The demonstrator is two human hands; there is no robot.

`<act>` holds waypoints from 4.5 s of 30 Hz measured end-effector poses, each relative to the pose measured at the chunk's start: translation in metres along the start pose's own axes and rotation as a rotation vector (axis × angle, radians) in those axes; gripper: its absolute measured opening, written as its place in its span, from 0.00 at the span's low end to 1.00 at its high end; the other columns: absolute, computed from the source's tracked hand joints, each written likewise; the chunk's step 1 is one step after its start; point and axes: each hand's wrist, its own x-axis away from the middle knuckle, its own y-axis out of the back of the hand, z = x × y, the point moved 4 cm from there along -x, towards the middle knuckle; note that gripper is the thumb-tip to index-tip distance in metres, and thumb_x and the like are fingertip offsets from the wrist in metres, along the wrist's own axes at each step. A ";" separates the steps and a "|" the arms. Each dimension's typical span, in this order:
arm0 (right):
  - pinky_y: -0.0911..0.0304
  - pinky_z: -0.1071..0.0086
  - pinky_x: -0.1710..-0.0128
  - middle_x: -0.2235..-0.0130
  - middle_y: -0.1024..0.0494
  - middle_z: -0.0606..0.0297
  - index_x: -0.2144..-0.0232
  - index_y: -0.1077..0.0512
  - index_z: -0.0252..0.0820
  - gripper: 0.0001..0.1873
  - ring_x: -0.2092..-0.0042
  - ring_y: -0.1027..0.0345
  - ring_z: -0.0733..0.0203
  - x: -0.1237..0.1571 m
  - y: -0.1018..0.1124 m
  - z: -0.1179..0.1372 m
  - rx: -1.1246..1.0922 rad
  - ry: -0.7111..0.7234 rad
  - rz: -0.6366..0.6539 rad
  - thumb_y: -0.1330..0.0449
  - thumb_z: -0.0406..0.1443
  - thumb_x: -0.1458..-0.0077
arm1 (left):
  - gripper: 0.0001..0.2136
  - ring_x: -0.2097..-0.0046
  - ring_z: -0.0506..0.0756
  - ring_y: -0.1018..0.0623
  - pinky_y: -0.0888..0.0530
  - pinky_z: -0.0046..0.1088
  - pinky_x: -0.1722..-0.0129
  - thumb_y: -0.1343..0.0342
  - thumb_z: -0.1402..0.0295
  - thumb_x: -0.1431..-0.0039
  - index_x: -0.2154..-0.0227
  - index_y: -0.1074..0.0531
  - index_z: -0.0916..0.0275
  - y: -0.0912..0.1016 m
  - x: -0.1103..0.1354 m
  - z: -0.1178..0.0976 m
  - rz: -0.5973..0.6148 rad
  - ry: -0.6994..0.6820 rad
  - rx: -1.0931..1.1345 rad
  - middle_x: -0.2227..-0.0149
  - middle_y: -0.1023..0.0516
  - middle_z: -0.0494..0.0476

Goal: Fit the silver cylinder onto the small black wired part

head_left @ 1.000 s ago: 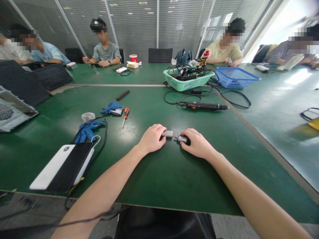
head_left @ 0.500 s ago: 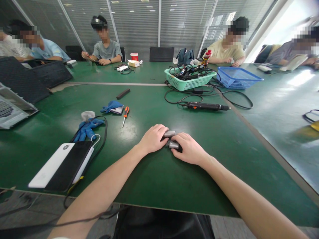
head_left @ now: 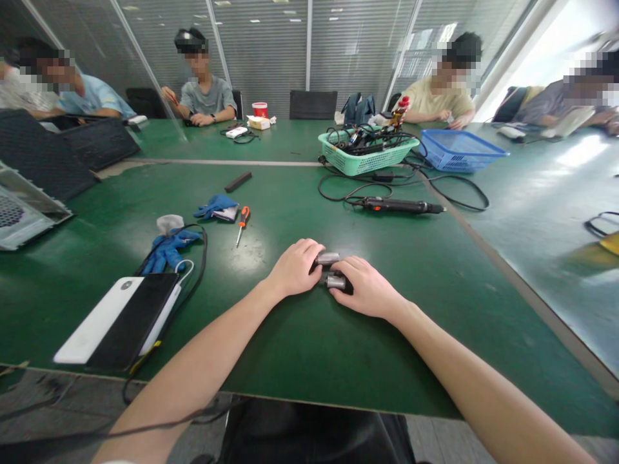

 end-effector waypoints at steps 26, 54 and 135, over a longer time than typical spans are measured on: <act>0.35 0.56 0.50 0.55 0.25 0.56 0.55 0.28 0.41 0.10 0.52 0.32 0.50 -0.001 -0.006 0.004 0.064 0.076 0.014 0.38 0.40 0.36 | 0.08 0.53 0.59 0.29 0.28 0.40 0.51 0.50 0.71 0.37 0.59 0.28 0.62 0.006 -0.002 -0.007 -0.062 -0.033 -0.104 0.58 0.27 0.61; 0.34 0.57 0.50 0.56 0.25 0.57 0.56 0.28 0.43 0.09 0.53 0.31 0.51 0.000 -0.001 -0.001 0.002 0.035 -0.035 0.39 0.34 0.39 | 0.08 0.65 0.57 0.20 0.29 0.31 0.68 0.46 0.62 0.37 0.62 0.26 0.60 -0.002 0.005 -0.015 0.251 -0.127 -0.080 0.67 0.20 0.56; 0.34 0.59 0.52 0.58 0.25 0.58 0.57 0.28 0.42 0.12 0.56 0.32 0.51 0.005 0.007 0.000 -0.018 0.009 -0.019 0.39 0.33 0.46 | 0.10 0.62 0.58 0.19 0.28 0.30 0.66 0.46 0.60 0.36 0.60 0.25 0.60 0.002 0.004 -0.020 0.292 -0.115 -0.086 0.64 0.19 0.56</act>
